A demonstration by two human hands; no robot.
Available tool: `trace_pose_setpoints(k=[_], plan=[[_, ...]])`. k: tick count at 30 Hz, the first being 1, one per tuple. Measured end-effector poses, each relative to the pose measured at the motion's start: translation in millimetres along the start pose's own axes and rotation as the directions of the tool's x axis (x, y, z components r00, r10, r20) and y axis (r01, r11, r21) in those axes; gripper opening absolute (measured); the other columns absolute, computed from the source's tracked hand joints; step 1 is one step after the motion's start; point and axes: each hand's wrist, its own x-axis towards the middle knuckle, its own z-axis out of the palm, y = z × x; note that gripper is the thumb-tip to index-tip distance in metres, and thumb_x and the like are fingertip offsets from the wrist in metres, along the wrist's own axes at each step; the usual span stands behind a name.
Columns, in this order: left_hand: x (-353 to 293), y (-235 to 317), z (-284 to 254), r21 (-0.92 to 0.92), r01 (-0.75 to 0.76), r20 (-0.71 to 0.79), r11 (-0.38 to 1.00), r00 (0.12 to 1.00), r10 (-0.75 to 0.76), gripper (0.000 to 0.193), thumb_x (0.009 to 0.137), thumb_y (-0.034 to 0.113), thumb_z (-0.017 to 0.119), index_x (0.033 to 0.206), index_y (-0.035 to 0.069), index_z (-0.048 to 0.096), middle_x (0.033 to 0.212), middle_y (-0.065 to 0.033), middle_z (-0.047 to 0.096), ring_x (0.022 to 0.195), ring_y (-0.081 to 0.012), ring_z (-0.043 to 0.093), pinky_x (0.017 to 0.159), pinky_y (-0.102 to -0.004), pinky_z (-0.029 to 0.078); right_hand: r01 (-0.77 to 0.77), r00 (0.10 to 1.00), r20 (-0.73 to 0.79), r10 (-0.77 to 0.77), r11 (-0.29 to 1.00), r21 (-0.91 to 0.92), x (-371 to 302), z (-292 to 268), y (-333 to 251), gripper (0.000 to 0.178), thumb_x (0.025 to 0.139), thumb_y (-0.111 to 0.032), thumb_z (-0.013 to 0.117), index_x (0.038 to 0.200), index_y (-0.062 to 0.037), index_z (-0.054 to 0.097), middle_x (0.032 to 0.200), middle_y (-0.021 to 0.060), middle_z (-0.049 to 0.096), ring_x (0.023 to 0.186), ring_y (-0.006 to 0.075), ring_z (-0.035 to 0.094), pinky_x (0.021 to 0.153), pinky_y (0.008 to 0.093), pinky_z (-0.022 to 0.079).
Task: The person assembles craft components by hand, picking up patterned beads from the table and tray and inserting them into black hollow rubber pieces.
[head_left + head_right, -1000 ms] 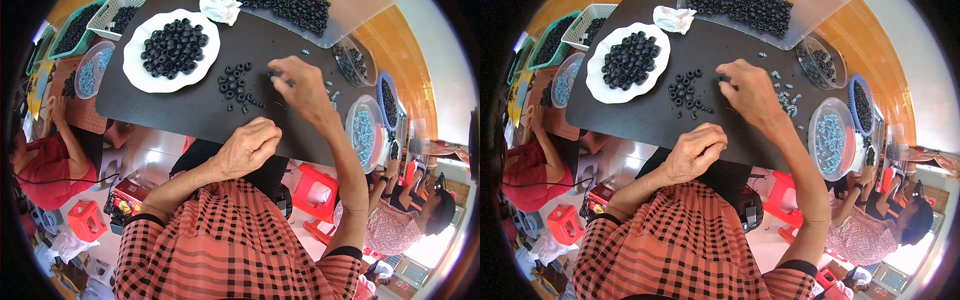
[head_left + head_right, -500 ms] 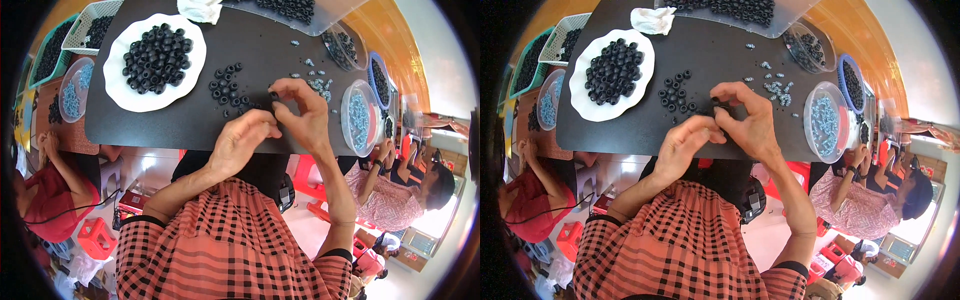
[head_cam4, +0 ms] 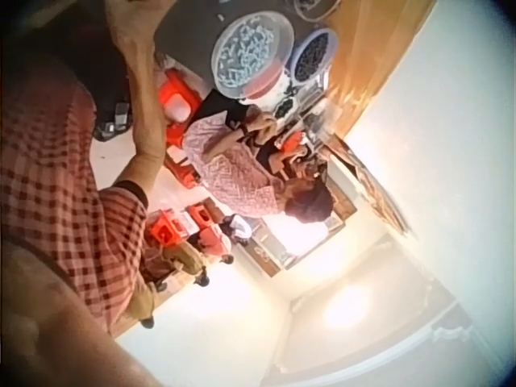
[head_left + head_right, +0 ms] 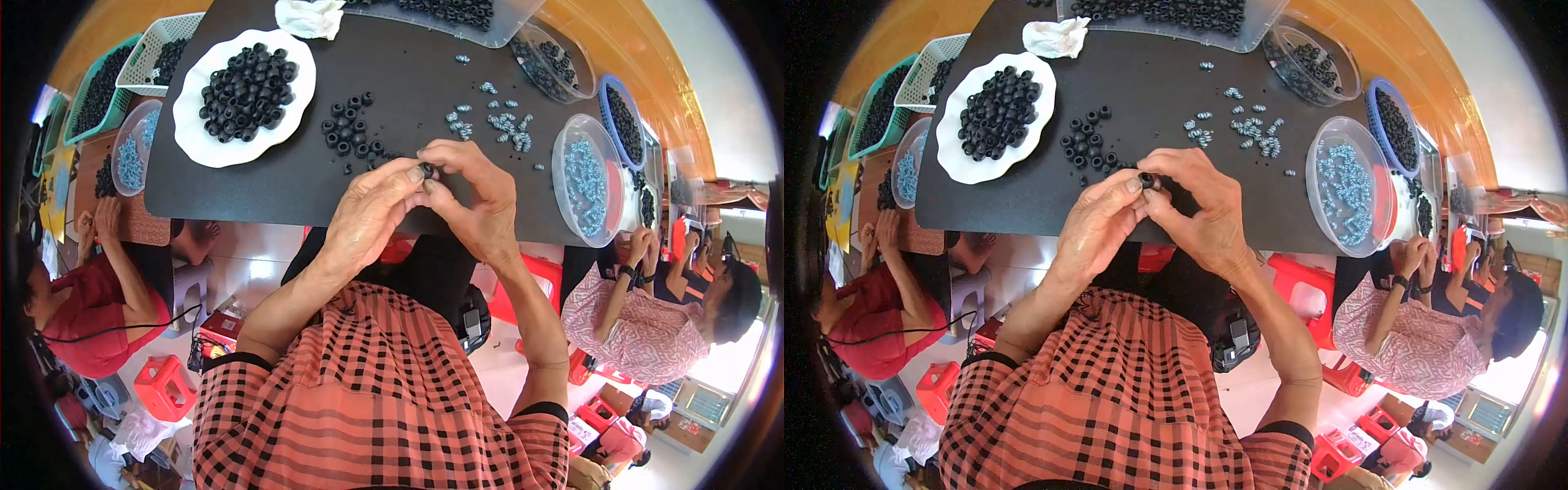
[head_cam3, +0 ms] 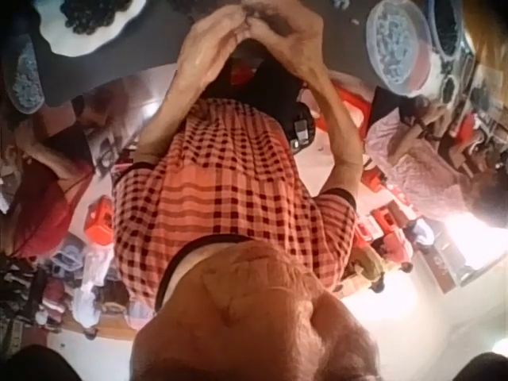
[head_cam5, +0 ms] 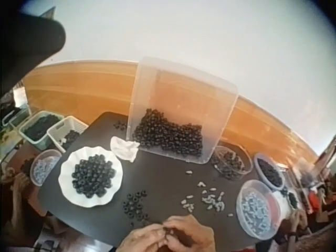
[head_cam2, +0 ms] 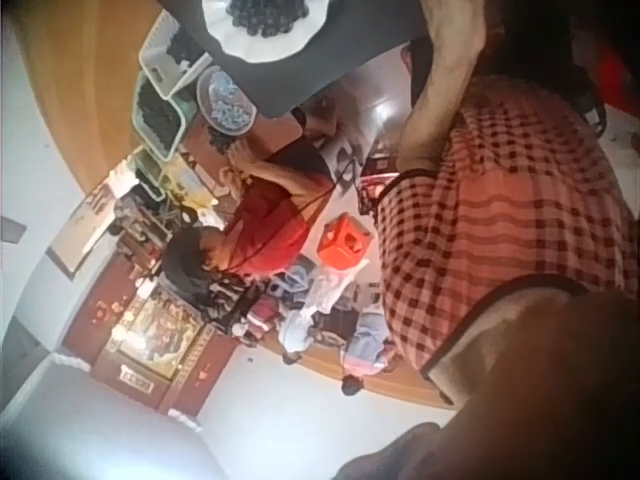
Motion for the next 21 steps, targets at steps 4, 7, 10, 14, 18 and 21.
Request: trace_pose_setpoints(k=[4, 7, 10, 14, 18, 21], plan=[[-3.2, -1.2, 4.9, 0.262, -0.029, -0.038, 0.965, 0.998, 0.041, 0.025, 0.097, 0.013, 0.052, 0.11, -0.006, 0.063, 0.098, -0.0066, 0.063, 0.09, -0.0112, 0.058, 0.083, -0.0255, 0.047, 0.124, 0.992, 0.018, -0.123, 0.99, -0.069, -4.9, -10.0, 2.7, 0.031, 0.07, 0.005, 0.068, 0.1, -0.0028, 0.065, 0.1, 0.0087, 0.066, 0.087, 0.0206, 0.064, 0.075, 0.0294, 0.053], [-3.0, -1.8, 4.3, 0.419, 0.0, -0.045, 0.908, 0.999, 0.021, 0.023, 0.096, 0.011, 0.054, 0.109, -0.005, 0.065, 0.092, -0.0051, 0.064, 0.085, -0.0099, 0.059, 0.077, -0.023, 0.049, 0.108, 0.994, -0.012, -0.108, 0.994, 0.001, -14.3, -13.2, 7.8, 0.029, 0.07, 0.005, 0.068, 0.098, -0.0022, 0.066, 0.1, 0.0085, 0.066, 0.09, 0.0208, 0.063, 0.075, 0.0303, 0.053], [-0.7, -8.1, 10.0, 0.393, -0.024, -0.038, 0.919, 0.998, 0.042, 0.022, 0.095, 0.01, 0.055, 0.11, -0.004, 0.064, 0.094, -0.0051, 0.064, 0.086, -0.0099, 0.06, 0.078, -0.0228, 0.049, 0.102, 0.993, -0.07, -0.099, 0.994, 0.034, -21.9, -14.3, 11.9, 0.027, 0.07, 0.006, 0.068, 0.096, -0.0016, 0.066, 0.1, 0.0086, 0.066, 0.09, 0.0213, 0.063, 0.076, 0.0311, 0.053], [5.5, -14.5, 11.9, 0.347, -0.019, -0.065, 0.938, 0.997, 0.044, 0.022, 0.096, 0.007, 0.054, 0.113, -0.003, 0.062, 0.095, -0.0056, 0.065, 0.087, -0.0109, 0.062, 0.081, -0.0239, 0.05, 0.103, 0.988, -0.116, -0.097, 0.994, 0.042, -26.1, -16.6, 18.8, 0.026, 0.071, 0.006, 0.068, 0.096, -0.0012, 0.066, 0.1, 0.0085, 0.065, 0.092, 0.0222, 0.063, 0.078, 0.0317, 0.052], [6.9, -15.9, 2.2, 0.35, 0.017, -0.034, 0.937, 0.999, -0.005, 0.022, 0.096, 0.005, 0.053, 0.115, -0.003, 0.06, 0.097, -0.0068, 0.067, 0.09, -0.0133, 0.064, 0.085, -0.026, 0.051, 0.059, 0.993, -0.108, -0.051, 0.996, 0.067, -26.7, -25.0, 19.5, 0.022, 0.074, 0.006, 0.068, 0.095, 0.0003, 0.067, 0.095, 0.0096, 0.066, 0.083, 0.0189, 0.065, 0.073, 0.0294, 0.052], [6.1, -14.5, 5.0, 0.368, 0.002, 0.001, 0.93, 1.0, -0.003, 0.02, 0.095, 0.003, 0.053, 0.113, -0.002, 0.06, 0.098, -0.0081, 0.067, 0.093, -0.0149, 0.065, 0.088, -0.0278, 0.05, -0.045, 0.987, -0.157, 0.038, 0.998, -0.039, -19.5, -36.9, 23.4, 0.015, 0.08, 0.003, 0.063, 0.095, 0.0009, 0.067, 0.09, 0.0097, 0.066, 0.071, 0.0144, 0.064, 0.066, 0.0265, 0.051]])
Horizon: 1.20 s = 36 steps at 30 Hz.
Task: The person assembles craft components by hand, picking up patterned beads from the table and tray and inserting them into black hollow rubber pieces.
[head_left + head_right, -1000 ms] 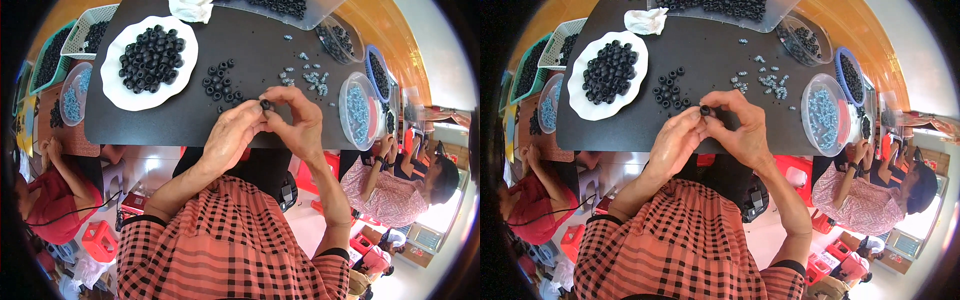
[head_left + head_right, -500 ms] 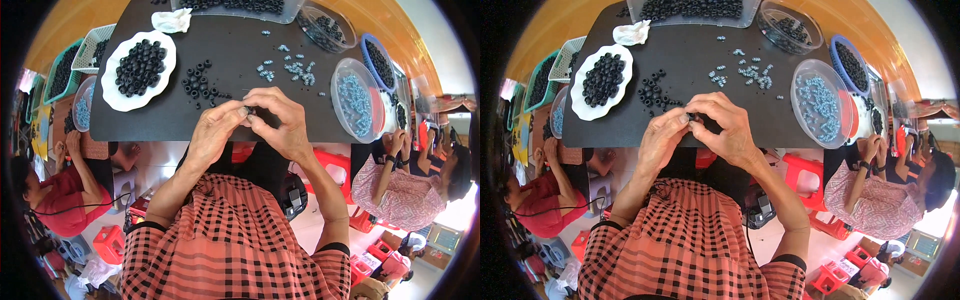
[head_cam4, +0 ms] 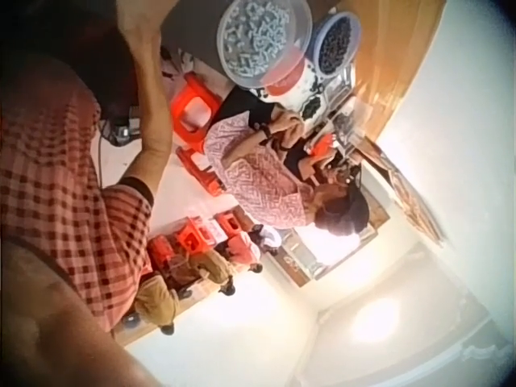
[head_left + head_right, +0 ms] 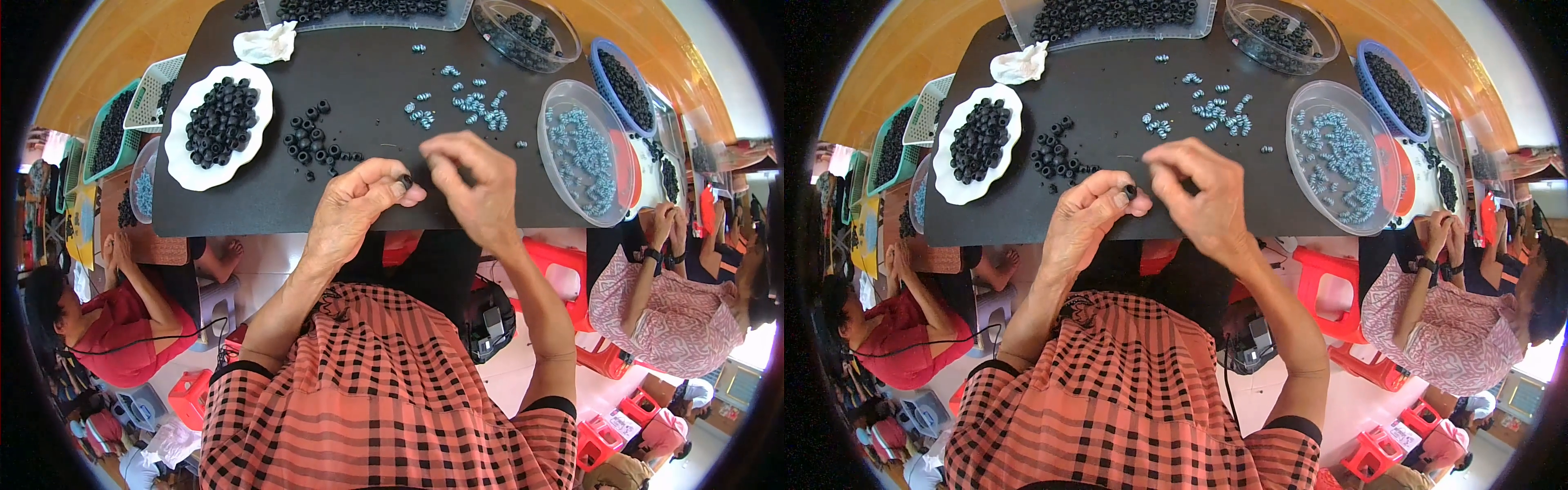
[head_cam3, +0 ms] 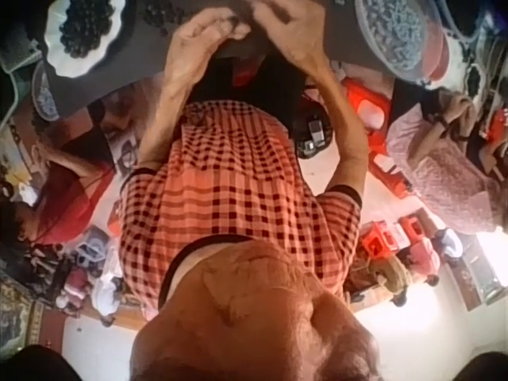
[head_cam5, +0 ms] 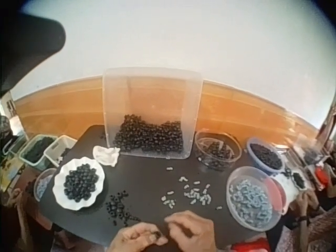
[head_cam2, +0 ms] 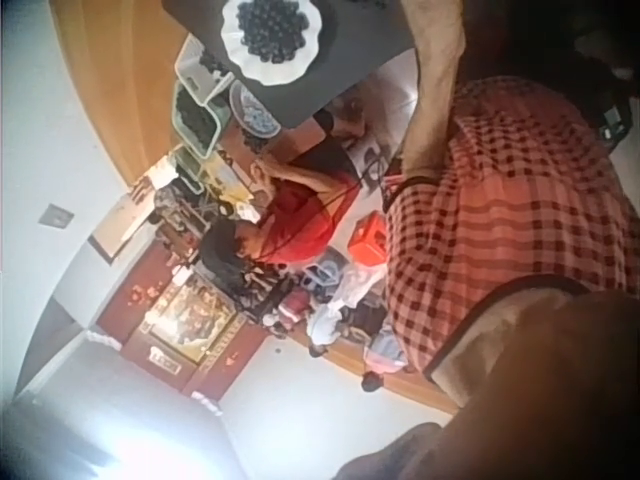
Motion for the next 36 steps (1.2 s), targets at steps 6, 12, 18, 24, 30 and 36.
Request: trace_pose_setpoints(k=[6, 12, 18, 24, 30, 36], plan=[[1.8, -2.2, -2.7, -0.001, -0.025, 0.006, 1.0, 1.0, 0.025, 0.017, 0.093, -0.001, 0.053, 0.109, 0.0, 0.059, 0.099, -0.0096, 0.067, 0.095, -0.0158, 0.065, 0.09, -0.0293, 0.05, 0.147, 0.989, 0.041, -0.141, 0.954, -0.26, 34.2, 1.1, 27.3, 0.015, 0.08, 0.001, 0.062, 0.094, -0.0016, 0.068, 0.089, 0.0115, 0.065, 0.075, 0.0254, 0.065, 0.067, 0.0326, 0.051], [4.0, -2.9, -6.0, -0.12, -0.014, 0.064, 0.993, 0.998, 0.022, 0.018, 0.093, 0.0, 0.054, 0.111, 0.0, 0.059, 0.098, -0.0084, 0.067, 0.093, -0.0152, 0.065, 0.089, -0.0295, 0.05, 0.203, 0.977, 0.14, -0.162, 0.908, -0.365, 50.5, -1.3, 37.5, 0.014, 0.078, -0.001, 0.064, 0.091, -0.0025, 0.069, 0.084, 0.0114, 0.064, 0.077, 0.0268, 0.063, 0.069, 0.0351, 0.051], [2.6, -0.4, -6.6, -0.129, 0.005, 0.078, 0.992, 0.997, 0.006, 0.018, 0.093, 0.002, 0.055, 0.11, 0.0, 0.059, 0.097, -0.0075, 0.066, 0.092, -0.0143, 0.065, 0.088, -0.0291, 0.05, 0.025, 0.997, 0.071, 0.002, 0.93, -0.367, 57.9, -17.6, 26.6, 0.011, 0.078, -0.003, 0.065, 0.088, -0.0027, 0.07, 0.08, 0.0131, 0.064, 0.067, 0.0241, 0.063, 0.063, 0.0333, 0.05], [3.9, 0.0, -5.3, -0.068, 0.003, 0.073, 0.998, 0.997, 0.002, 0.016, 0.094, 0.003, 0.055, 0.108, 0.001, 0.06, 0.096, -0.0063, 0.065, 0.09, -0.0134, 0.064, 0.088, -0.028, 0.05, 0.223, 0.962, 0.238, -0.136, 0.892, -0.392, 53.9, 3.1, 37.6, 0.014, 0.08, -0.002, 0.066, 0.094, -0.0015, 0.069, 0.073, 0.0081, 0.061, 0.063, 0.0128, 0.056, 0.059, 0.0266, 0.046], [2.2, -1.6, -5.6, -0.033, -0.02, 0.064, 0.999, 0.998, 0.022, 0.015, 0.093, 0.002, 0.056, 0.108, 0.001, 0.06, 0.096, -0.0066, 0.066, 0.089, -0.0137, 0.065, 0.087, -0.027, 0.05, -0.085, 0.996, -0.032, 0.079, 0.954, -0.289, 61.6, -14.5, 26.6, 0.01, 0.08, -0.007, 0.065, 0.088, -0.002, 0.069, 0.076, 0.0142, 0.066, 0.068, 0.0297, 0.064, 0.064, 0.0347, 0.05], [2.6, -1.7, -4.3, 0.005, -0.004, 0.053, 1.0, 0.999, 0.004, 0.016, 0.093, 0.001, 0.055, 0.109, 0.001, 0.06, 0.099, -0.009, 0.066, 0.09, -0.0142, 0.065, 0.087, -0.0273, 0.05, 0.121, 0.99, 0.128, -0.067, 0.866, -0.485, 57.7, -33.5, 49.6, 0.014, 0.081, -0.005, 0.063, 0.092, -0.003, 0.07, 0.08, 0.0147, 0.067, 0.067, 0.0245, 0.065, 0.064, 0.0319, 0.051]])
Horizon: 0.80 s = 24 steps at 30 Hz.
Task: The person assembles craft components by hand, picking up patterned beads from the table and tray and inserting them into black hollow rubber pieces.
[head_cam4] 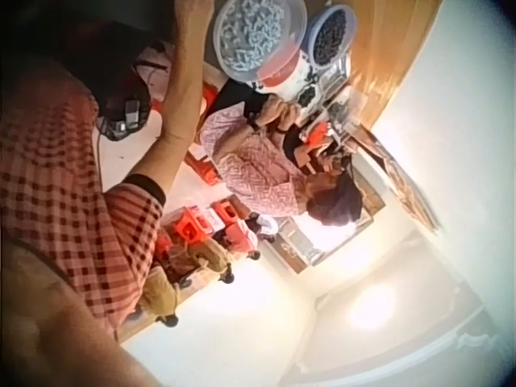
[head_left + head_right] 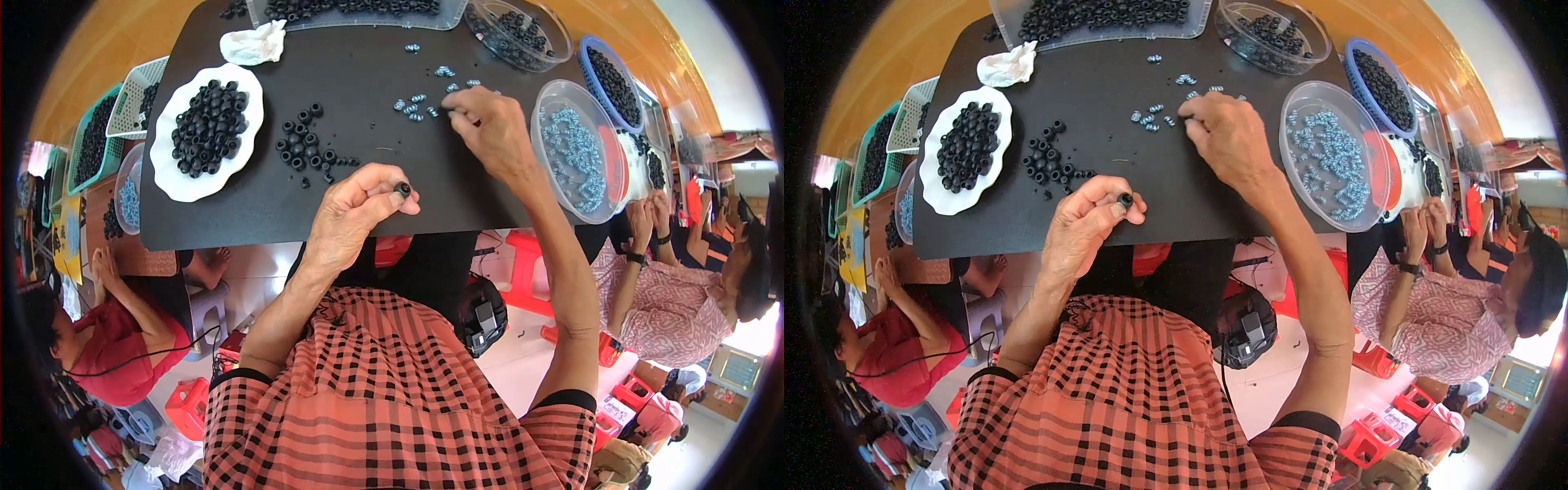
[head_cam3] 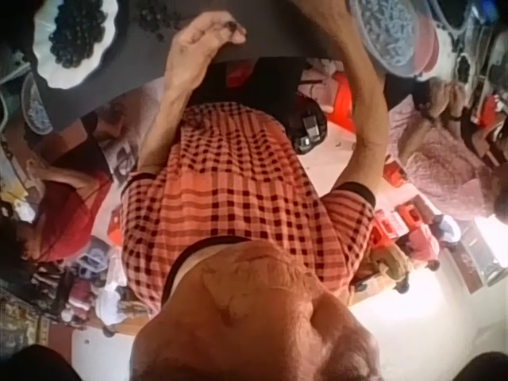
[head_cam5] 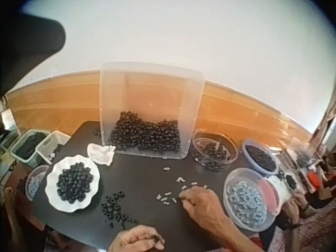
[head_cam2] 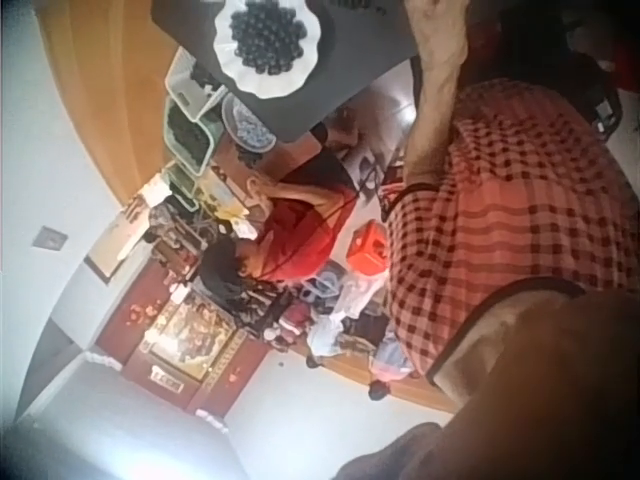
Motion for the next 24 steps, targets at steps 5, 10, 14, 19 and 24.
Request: trace_pose_setpoints(k=[5, 10, 14, 19, 24], plan=[[-1.9, 3.9, 3.3, 0.027, 0.029, -0.037, 0.999, 0.999, -0.028, 0.018, 0.092, 0.004, 0.055, 0.109, 0.0, 0.059, 0.09, -0.0101, 0.066, 0.098, -0.0186, 0.061, 0.095, -0.0348, 0.044, -0.111, 0.985, -0.112, 0.129, 0.982, 0.154, 0.3, -9.0, -9.0, 0.014, 0.082, -0.004, 0.062, 0.093, -0.0026, 0.07, 0.082, 0.0148, 0.068, 0.068, 0.0235, 0.066, 0.065, 0.0314, 0.051], [-1.5, 3.2, 2.2, 0.067, 0.031, -0.04, 0.997, 0.999, -0.028, 0.018, 0.092, 0.005, 0.055, 0.109, 0.0, 0.059, 0.088, -0.0097, 0.066, 0.098, -0.0199, 0.061, 0.096, -0.037, 0.044, -0.162, 0.968, -0.163, 0.192, 0.97, 0.181, -6.6, -11.3, -6.0, 0.012, 0.082, -0.003, 0.062, 0.092, -0.0011, 0.069, 0.08, 0.0143, 0.068, 0.066, 0.0215, 0.065, 0.064, 0.0307, 0.051], [-0.6, 2.7, 2.2, 0.071, 0.02, -0.04, 0.997, 0.999, -0.017, 0.019, 0.092, 0.005, 0.055, 0.11, 0.0, 0.058, 0.087, -0.01, 0.066, 0.098, -0.0205, 0.06, 0.096, -0.0384, 0.044, -0.144, 0.974, -0.148, 0.169, 0.975, 0.167, -13.4, -6.0, -8.8, 0.012, 0.082, -0.002, 0.062, 0.091, -0.0014, 0.069, 0.079, 0.014, 0.068, 0.065, 0.0225, 0.064, 0.063, 0.0317, 0.051], [0.1, 3.0, 4.0, 0.086, 0.016, -0.047, 0.996, 0.999, -0.012, 0.018, 0.092, 0.006, 0.055, 0.109, 0.0, 0.058, 0.086, -0.0095, 0.066, 0.098, -0.0207, 0.06, 0.096, -0.0385, 0.044, -0.051, 0.972, -0.226, 0.064, 0.997, 0.064, -10.6, -4.4, 0.9, 0.013, 0.08, 0.0, 0.061, 0.091, -0.0026, 0.069, 0.085, 0.0148, 0.067, 0.072, 0.0296, 0.065, 0.066, 0.0353, 0.051], [-0.4, 0.6, 2.9, 0.045, -0.018, -0.052, 0.999, 0.998, 0.02, 0.022, 0.09, -0.005, 0.053, 0.11, 0.0, 0.06, 0.099, -0.0106, 0.065, 0.089, -0.0154, 0.065, 0.089, -0.0295, 0.049, 0.049, 0.989, -0.134, -0.066, 0.991, -0.125, -4.8, -3.8, 14.1, 0.015, 0.081, 0.001, 0.058, 0.092, -0.0026, 0.069, 0.087, 0.0155, 0.066, 0.076, 0.0327, 0.065, 0.069, 0.0365, 0.052]])
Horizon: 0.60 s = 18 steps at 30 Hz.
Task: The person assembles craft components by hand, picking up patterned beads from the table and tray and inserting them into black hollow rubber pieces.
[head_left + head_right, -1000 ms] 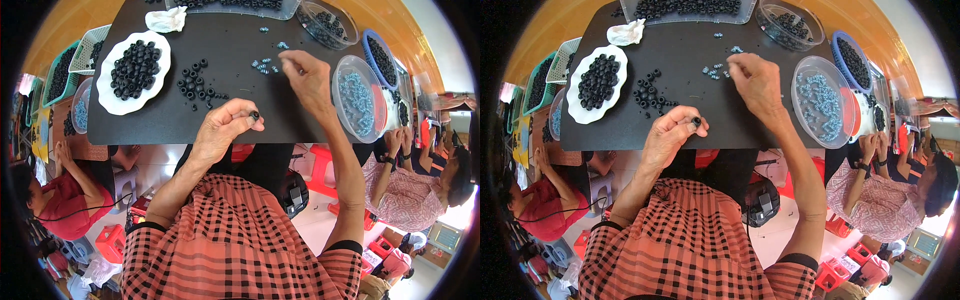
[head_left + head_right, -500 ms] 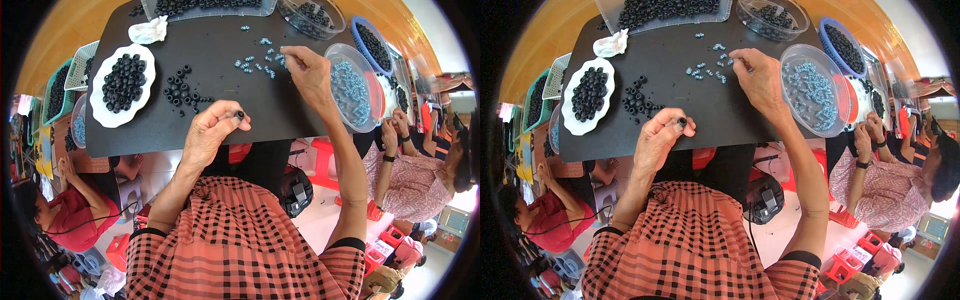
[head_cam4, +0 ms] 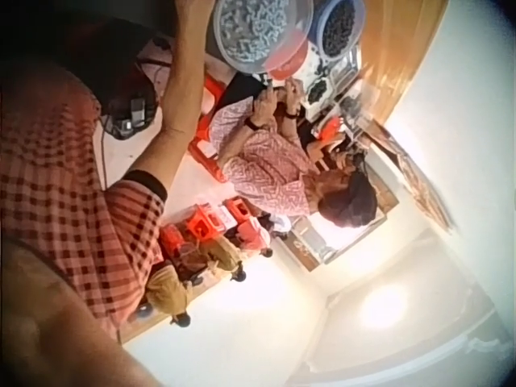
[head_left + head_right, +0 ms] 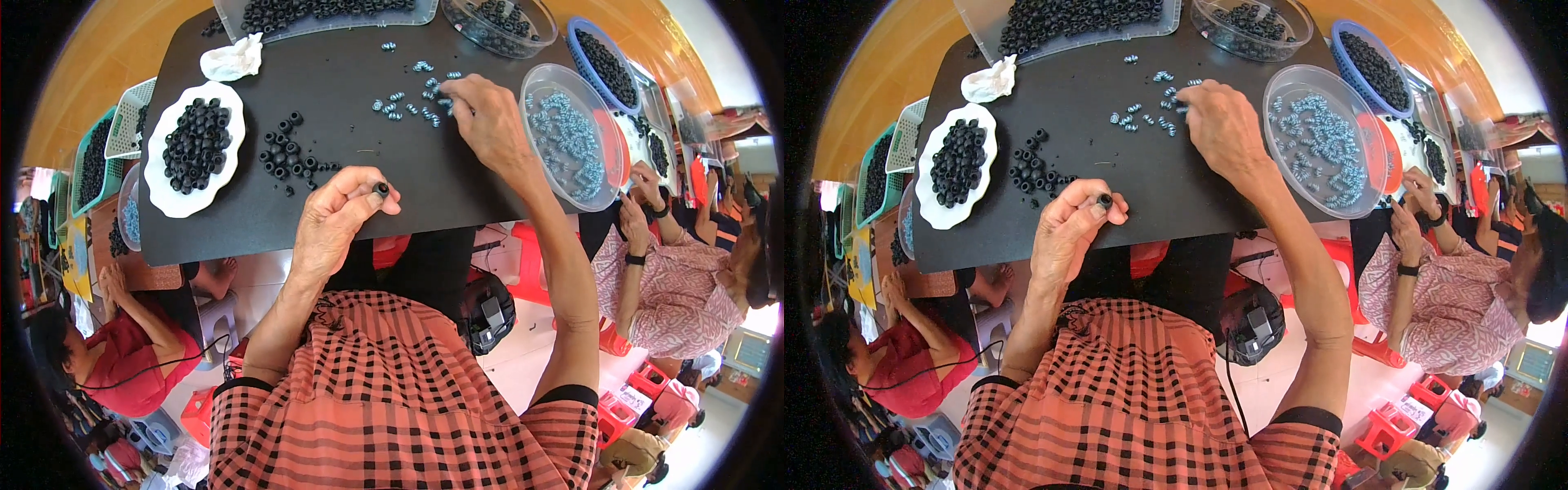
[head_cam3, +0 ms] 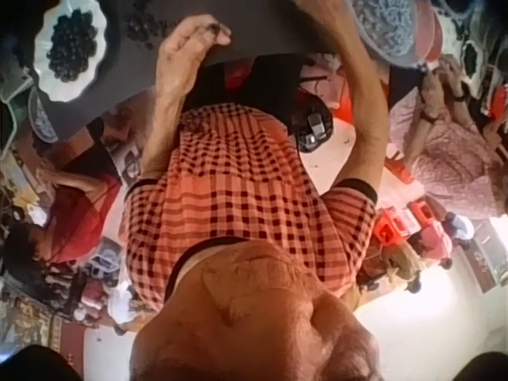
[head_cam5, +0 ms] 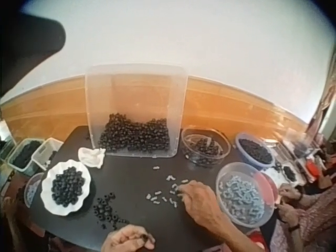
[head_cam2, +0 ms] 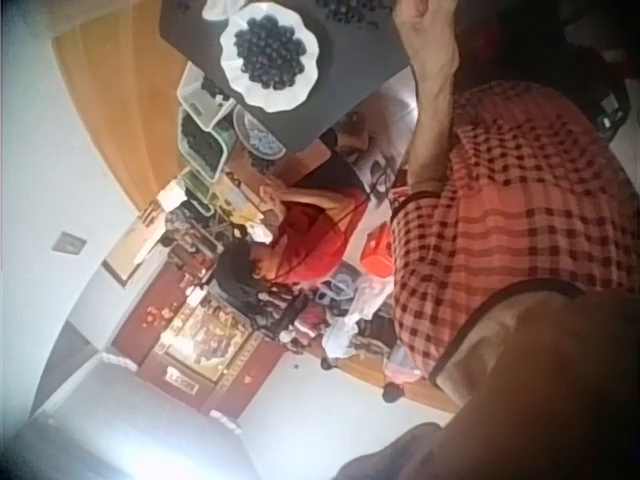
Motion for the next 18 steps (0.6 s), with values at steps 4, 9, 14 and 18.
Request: trace_pose_setpoints(k=[4, 9, 14, 18], plan=[[-0.1, 0.0, -1.9, -0.005, 0.006, 0.018, 1.0, 1.0, -0.006, 0.023, 0.09, -0.006, 0.052, 0.111, 0.0, 0.06, 0.098, -0.0107, 0.065, 0.09, -0.016, 0.065, 0.089, -0.0302, 0.049, -0.081, 0.993, -0.069, 0.099, 0.97, 0.229, 1.3, -3.0, -4.5, 0.016, 0.083, -0.001, 0.058, 0.094, -0.0022, 0.069, 0.084, 0.0147, 0.066, 0.073, 0.0301, 0.065, 0.067, 0.0351, 0.051], [-0.7, 0.0, -2.5, 0.0, 0.023, 0.006, 1.0, 1.0, -0.023, 0.023, 0.09, -0.005, 0.052, 0.111, 0.001, 0.06, 0.099, -0.0124, 0.065, 0.09, -0.0167, 0.065, 0.09, -0.0306, 0.049, -0.209, 0.972, -0.065, 0.226, 0.956, 0.205, -0.3, -21.5, -4.2, 0.016, 0.082, 0.0, 0.059, 0.095, -0.0022, 0.069, 0.08, 0.0129, 0.065, 0.065, 0.0219, 0.062, 0.061, 0.0312, 0.049], [0.0, 0.4, -2.6, -0.012, 0.016, 0.027, 1.0, 1.0, -0.015, 0.022, 0.09, -0.003, 0.052, 0.111, 0.001, 0.059, 0.098, -0.0127, 0.065, 0.091, -0.0167, 0.065, 0.092, -0.0328, 0.048, -0.276, 0.958, -0.014, 0.287, 0.931, 0.238, -16.7, -28.0, -17.0, 0.016, 0.081, 0.0, 0.061, 0.095, -0.0022, 0.069, 0.079, 0.0115, 0.065, 0.06, 0.0181, 0.06, 0.059, 0.0289, 0.048], [1.1, 0.3, -2.0, -0.017, 0.019, 0.016, 1.0, 1.0, -0.019, 0.021, 0.09, -0.002, 0.054, 0.111, 0.0, 0.059, 0.098, -0.0126, 0.065, 0.091, -0.0164, 0.064, 0.092, -0.0337, 0.048, -0.324, 0.946, 0.056, 0.32, 0.913, 0.247, -33.8, -36.0, -33.4, 0.015, 0.08, 0.0, 0.063, 0.094, -0.0011, 0.069, 0.079, 0.0113, 0.065, 0.062, 0.0187, 0.062, 0.06, 0.0292, 0.049]])
